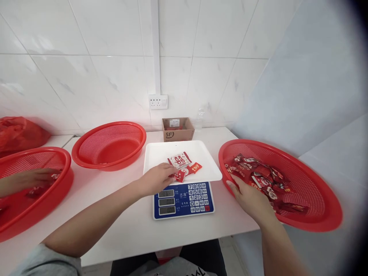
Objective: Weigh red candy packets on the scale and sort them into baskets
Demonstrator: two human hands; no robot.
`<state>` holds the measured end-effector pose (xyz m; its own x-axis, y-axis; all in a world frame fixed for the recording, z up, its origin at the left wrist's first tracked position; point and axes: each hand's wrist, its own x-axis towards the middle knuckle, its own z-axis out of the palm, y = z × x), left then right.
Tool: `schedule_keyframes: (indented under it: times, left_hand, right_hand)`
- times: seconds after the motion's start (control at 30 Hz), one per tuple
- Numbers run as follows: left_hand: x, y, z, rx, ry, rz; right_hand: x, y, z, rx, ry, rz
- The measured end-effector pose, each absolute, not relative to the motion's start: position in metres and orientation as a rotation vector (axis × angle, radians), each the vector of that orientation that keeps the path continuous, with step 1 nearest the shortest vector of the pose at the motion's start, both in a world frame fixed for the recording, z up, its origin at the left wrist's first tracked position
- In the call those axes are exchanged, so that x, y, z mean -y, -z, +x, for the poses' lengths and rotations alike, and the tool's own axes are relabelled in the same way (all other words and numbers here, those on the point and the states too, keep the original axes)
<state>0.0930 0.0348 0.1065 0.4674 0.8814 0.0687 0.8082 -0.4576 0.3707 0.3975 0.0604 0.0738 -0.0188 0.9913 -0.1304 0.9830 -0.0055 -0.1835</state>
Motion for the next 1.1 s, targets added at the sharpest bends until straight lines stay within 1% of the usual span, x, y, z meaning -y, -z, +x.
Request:
schedule_keyframes:
  times: [0.17, 0.33, 0.4, 0.5, 0.6, 0.7, 0.83, 1.1]
  left_hand:
    - [-0.040, -0.098, 0.100, -1.478, -0.363, 2.440]
    - [-0.045, -0.101, 0.079, -1.536, -0.605, 2.360]
    - [-0.050, -0.109, 0.060, -1.681, -0.739, 2.317]
    - [-0.060, -0.123, 0.018, -2.051, -0.852, 2.220]
    - [-0.068, -0.132, -0.032, -2.375, -0.743, 2.095]
    - [-0.072, -0.132, -0.066, -2.453, -0.671, 2.032]
    - [-0.075, -0.121, -0.058, -2.372, -0.610, 2.092]
    - [-0.084, -0.100, 0.069, -1.737, -0.456, 2.442]
  right_hand:
    - [-0.059, -0.076, 0.397, 2.190, -0.362, -2.169]
    - [-0.060, -0.075, 0.397, 2.184, -0.344, -2.177]
    - [-0.060, -0.075, 0.396, 2.190, -0.346, -2.179]
    - [-0.060, -0.076, 0.396, 2.198, -0.350, -2.176]
    - [-0.060, -0.076, 0.396, 2.199, -0.331, -2.180]
    - [-0.060, -0.075, 0.396, 2.201, -0.312, -2.174]
    - [-0.060, -0.075, 0.396, 2.196, -0.322, -2.151]
    - [-0.059, -0.076, 0.396, 2.183, -0.338, -2.125]
